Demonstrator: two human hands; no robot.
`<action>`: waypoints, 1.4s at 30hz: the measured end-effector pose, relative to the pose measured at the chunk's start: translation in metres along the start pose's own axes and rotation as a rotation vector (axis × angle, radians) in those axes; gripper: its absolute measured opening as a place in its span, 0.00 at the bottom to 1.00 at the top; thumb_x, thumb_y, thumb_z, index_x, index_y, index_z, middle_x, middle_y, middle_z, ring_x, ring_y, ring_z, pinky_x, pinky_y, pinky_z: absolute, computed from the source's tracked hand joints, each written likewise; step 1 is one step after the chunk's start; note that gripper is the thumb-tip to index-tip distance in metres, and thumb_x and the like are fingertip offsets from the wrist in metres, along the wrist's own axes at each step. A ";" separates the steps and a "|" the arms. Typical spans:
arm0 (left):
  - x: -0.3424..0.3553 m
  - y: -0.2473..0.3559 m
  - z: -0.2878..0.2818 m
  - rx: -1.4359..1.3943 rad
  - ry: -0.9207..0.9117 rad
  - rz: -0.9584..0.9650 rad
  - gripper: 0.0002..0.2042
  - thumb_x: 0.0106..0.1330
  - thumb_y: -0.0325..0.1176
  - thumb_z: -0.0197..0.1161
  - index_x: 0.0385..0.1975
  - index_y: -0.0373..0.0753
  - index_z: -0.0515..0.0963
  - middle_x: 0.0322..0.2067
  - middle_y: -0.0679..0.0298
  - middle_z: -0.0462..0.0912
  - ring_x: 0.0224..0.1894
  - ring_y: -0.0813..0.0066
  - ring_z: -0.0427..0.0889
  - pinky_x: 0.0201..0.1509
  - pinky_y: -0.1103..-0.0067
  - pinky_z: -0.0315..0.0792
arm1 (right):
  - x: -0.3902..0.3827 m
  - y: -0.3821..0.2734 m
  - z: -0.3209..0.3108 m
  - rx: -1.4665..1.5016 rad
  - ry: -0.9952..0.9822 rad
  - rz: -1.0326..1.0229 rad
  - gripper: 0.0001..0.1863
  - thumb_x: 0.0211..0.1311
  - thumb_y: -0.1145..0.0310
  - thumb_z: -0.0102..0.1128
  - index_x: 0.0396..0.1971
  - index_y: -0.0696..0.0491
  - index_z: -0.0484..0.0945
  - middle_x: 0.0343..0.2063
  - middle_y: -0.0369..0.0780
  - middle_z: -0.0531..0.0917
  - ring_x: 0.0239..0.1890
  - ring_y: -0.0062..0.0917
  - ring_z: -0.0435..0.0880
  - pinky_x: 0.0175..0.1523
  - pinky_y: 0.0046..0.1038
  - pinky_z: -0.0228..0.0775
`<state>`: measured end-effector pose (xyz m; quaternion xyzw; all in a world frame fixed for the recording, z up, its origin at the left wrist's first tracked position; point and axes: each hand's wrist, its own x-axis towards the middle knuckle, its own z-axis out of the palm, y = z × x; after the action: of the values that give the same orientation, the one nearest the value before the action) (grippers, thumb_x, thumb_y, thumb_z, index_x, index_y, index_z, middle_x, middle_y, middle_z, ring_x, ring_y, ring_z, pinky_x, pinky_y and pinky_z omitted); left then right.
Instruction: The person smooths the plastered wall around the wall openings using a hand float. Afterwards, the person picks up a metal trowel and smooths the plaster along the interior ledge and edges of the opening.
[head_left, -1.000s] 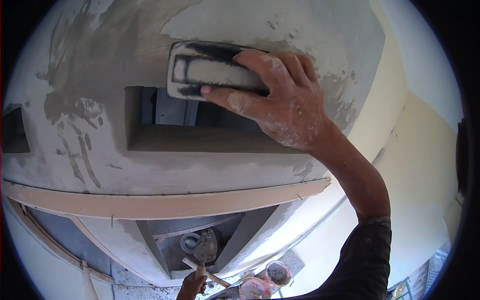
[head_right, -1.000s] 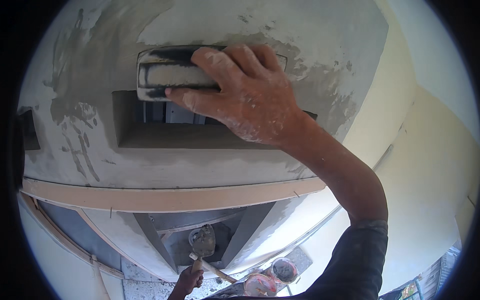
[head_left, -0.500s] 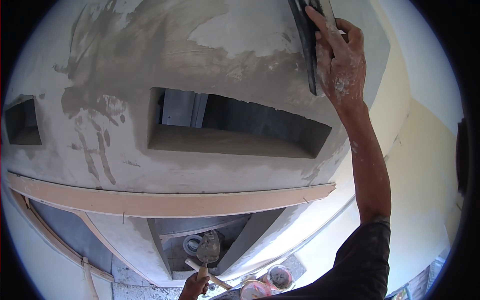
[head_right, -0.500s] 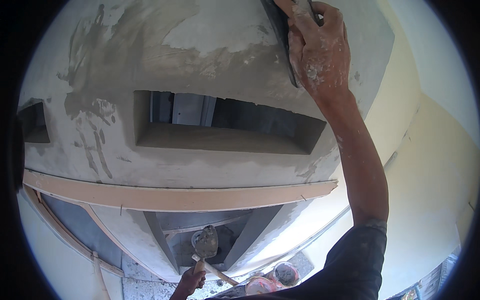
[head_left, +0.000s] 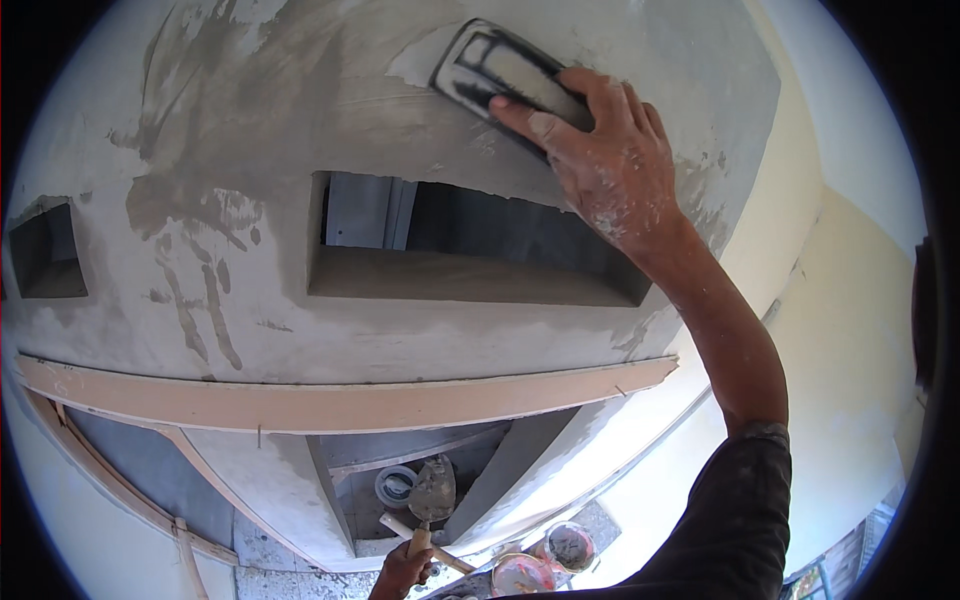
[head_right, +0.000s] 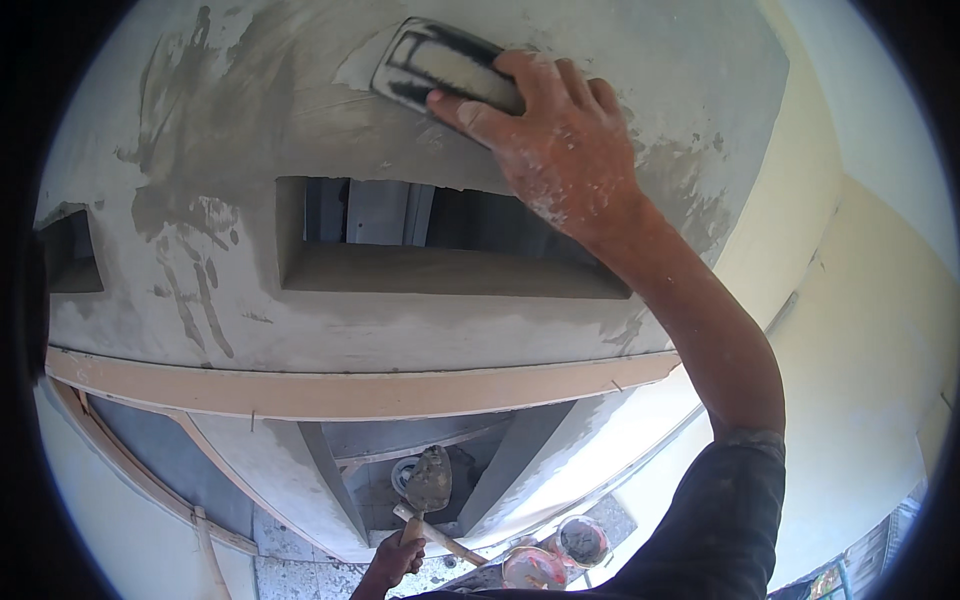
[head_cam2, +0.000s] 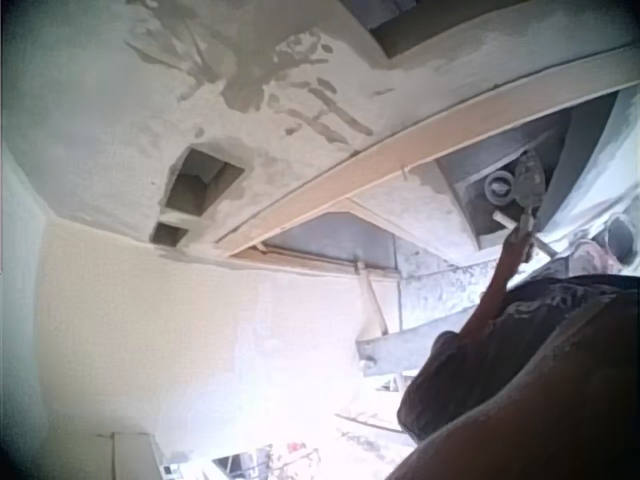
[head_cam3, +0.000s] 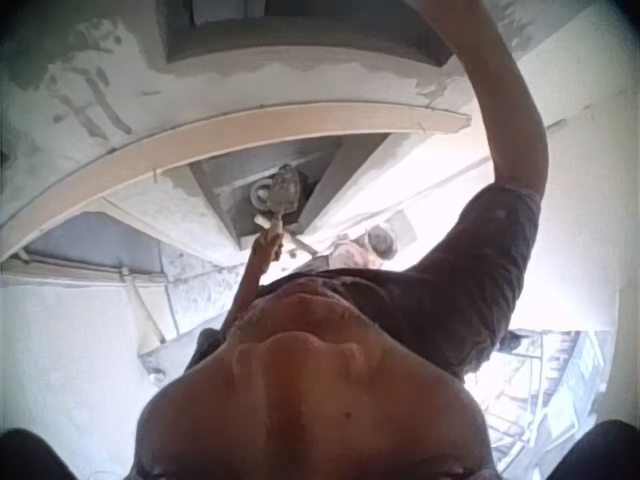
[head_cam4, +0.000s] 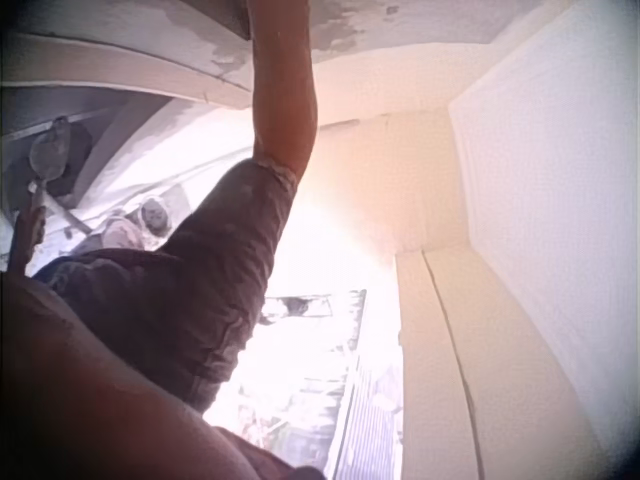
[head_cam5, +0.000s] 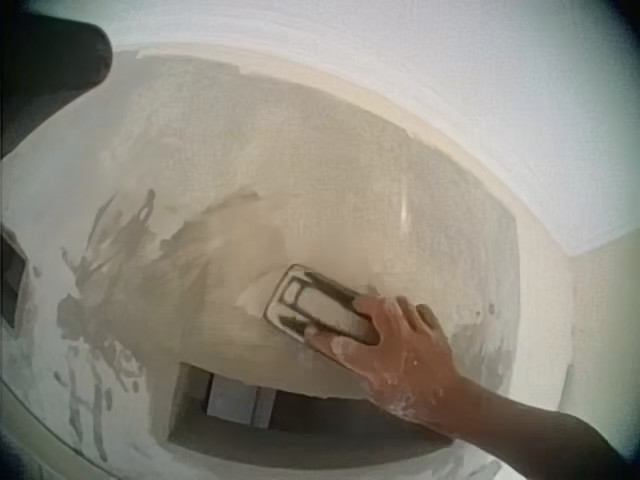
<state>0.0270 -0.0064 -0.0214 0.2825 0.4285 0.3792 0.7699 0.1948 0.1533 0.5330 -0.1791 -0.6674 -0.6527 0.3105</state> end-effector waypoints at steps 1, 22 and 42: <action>-0.001 0.003 0.001 0.021 0.014 0.004 0.12 0.66 0.32 0.60 0.44 0.34 0.70 0.25 0.64 0.72 0.18 0.80 0.70 0.20 0.80 0.67 | -0.003 0.022 -0.004 -0.056 0.002 0.097 0.19 0.55 0.66 0.65 0.47 0.29 0.83 0.46 0.40 0.76 0.45 0.33 0.78 0.46 0.36 0.74; 0.002 0.014 0.002 0.036 0.034 0.005 0.14 0.66 0.32 0.61 0.46 0.33 0.69 0.26 0.63 0.73 0.19 0.79 0.70 0.20 0.81 0.66 | -0.039 0.017 -0.010 -0.011 -0.077 0.017 0.21 0.55 0.66 0.66 0.48 0.24 0.81 0.43 0.39 0.74 0.41 0.29 0.79 0.44 0.37 0.70; 0.017 0.000 0.014 0.115 0.162 0.006 0.10 0.67 0.37 0.62 0.42 0.41 0.72 0.20 0.70 0.73 0.15 0.82 0.69 0.15 0.83 0.64 | -0.099 0.063 -0.010 0.017 -0.055 -0.067 0.22 0.52 0.64 0.68 0.47 0.22 0.81 0.46 0.38 0.76 0.44 0.30 0.76 0.47 0.35 0.68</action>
<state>0.0453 0.0063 -0.0227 0.2959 0.5094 0.3778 0.7143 0.3107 0.1652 0.5159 -0.1721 -0.6868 -0.6519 0.2714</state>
